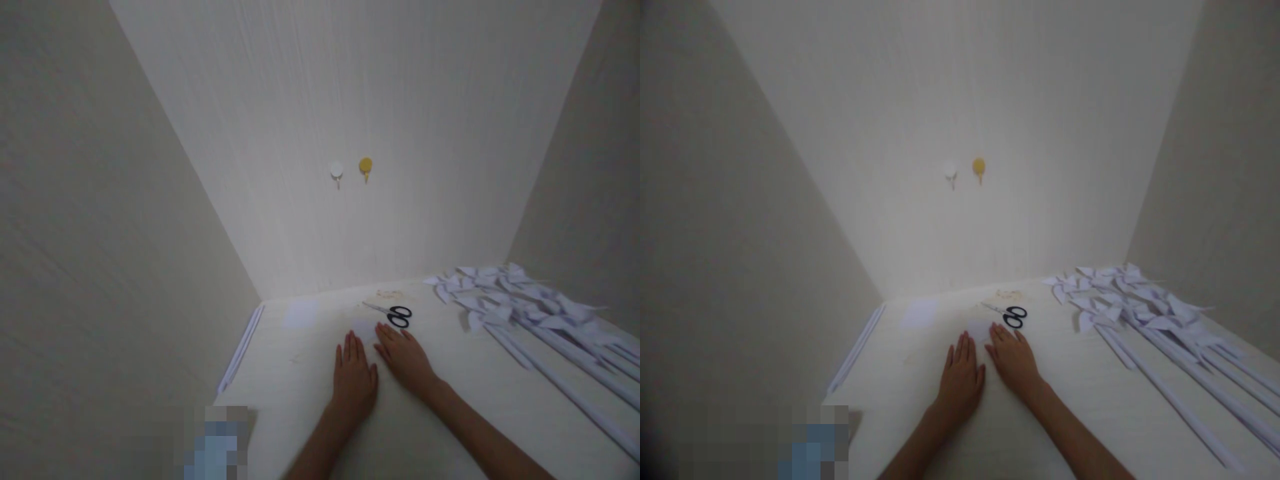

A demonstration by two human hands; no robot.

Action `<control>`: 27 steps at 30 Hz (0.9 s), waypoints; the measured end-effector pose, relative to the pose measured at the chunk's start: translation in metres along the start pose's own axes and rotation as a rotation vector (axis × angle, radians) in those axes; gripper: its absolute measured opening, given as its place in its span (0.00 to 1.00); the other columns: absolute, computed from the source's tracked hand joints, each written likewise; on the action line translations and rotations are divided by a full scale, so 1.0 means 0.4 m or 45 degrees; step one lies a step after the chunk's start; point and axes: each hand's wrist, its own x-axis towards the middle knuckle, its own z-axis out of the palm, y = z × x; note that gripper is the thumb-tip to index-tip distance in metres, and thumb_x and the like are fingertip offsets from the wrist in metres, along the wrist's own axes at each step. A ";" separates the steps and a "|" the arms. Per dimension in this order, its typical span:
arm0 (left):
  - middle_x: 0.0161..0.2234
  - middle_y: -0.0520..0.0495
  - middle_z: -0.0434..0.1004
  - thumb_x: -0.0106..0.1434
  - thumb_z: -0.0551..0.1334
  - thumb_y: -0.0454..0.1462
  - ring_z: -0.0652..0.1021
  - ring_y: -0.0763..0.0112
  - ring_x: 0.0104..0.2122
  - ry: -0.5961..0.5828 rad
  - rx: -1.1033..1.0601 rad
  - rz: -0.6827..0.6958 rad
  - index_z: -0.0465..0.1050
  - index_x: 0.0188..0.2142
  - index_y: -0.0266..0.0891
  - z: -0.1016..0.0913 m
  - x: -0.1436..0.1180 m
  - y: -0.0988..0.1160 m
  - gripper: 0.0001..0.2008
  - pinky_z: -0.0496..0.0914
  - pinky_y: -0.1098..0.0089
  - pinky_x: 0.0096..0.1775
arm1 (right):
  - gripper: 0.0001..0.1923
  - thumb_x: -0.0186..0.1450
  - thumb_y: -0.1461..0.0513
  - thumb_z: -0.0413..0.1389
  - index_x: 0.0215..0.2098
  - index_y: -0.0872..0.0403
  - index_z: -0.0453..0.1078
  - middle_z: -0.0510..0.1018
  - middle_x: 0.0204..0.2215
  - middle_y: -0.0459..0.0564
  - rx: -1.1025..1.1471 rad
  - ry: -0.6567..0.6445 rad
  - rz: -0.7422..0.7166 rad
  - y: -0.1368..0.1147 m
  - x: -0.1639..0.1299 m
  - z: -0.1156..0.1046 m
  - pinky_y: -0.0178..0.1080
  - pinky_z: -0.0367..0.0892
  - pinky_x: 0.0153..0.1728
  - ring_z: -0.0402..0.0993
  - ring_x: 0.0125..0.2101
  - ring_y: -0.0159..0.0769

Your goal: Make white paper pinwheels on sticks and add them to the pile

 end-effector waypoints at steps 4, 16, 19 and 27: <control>0.57 0.36 0.47 0.59 0.40 0.41 0.50 0.60 0.56 0.020 0.031 0.003 0.48 0.55 0.26 0.004 -0.003 -0.002 0.28 0.50 0.58 0.53 | 0.21 0.62 0.61 0.38 0.52 0.58 0.58 0.61 0.52 0.53 -0.040 0.029 0.064 0.010 -0.001 -0.005 0.46 0.51 0.49 0.55 0.52 0.38; 0.57 0.36 0.49 0.60 0.40 0.37 0.51 0.63 0.56 0.115 -0.074 0.106 0.47 0.55 0.27 0.034 0.062 0.073 0.24 0.51 0.63 0.53 | 0.24 0.58 0.69 0.39 0.52 0.55 0.56 0.58 0.54 0.51 -0.061 -0.004 0.015 0.014 -0.012 -0.010 0.45 0.48 0.49 0.54 0.53 0.35; 0.57 0.37 0.48 0.61 0.39 0.38 0.51 0.64 0.56 0.087 -0.094 0.095 0.47 0.55 0.27 0.023 0.063 0.071 0.25 0.50 0.64 0.53 | 0.26 0.56 0.71 0.40 0.52 0.55 0.56 0.58 0.54 0.51 -0.063 0.005 0.023 0.016 -0.016 -0.013 0.44 0.48 0.50 0.53 0.53 0.35; 0.57 0.35 0.48 0.60 0.40 0.42 0.52 0.64 0.56 0.054 -0.067 0.021 0.48 0.55 0.25 0.008 0.019 0.050 0.27 0.50 0.64 0.53 | 0.25 0.57 0.70 0.39 0.53 0.58 0.55 0.57 0.54 0.52 -0.045 0.009 0.040 0.016 -0.017 -0.016 0.44 0.47 0.50 0.52 0.53 0.35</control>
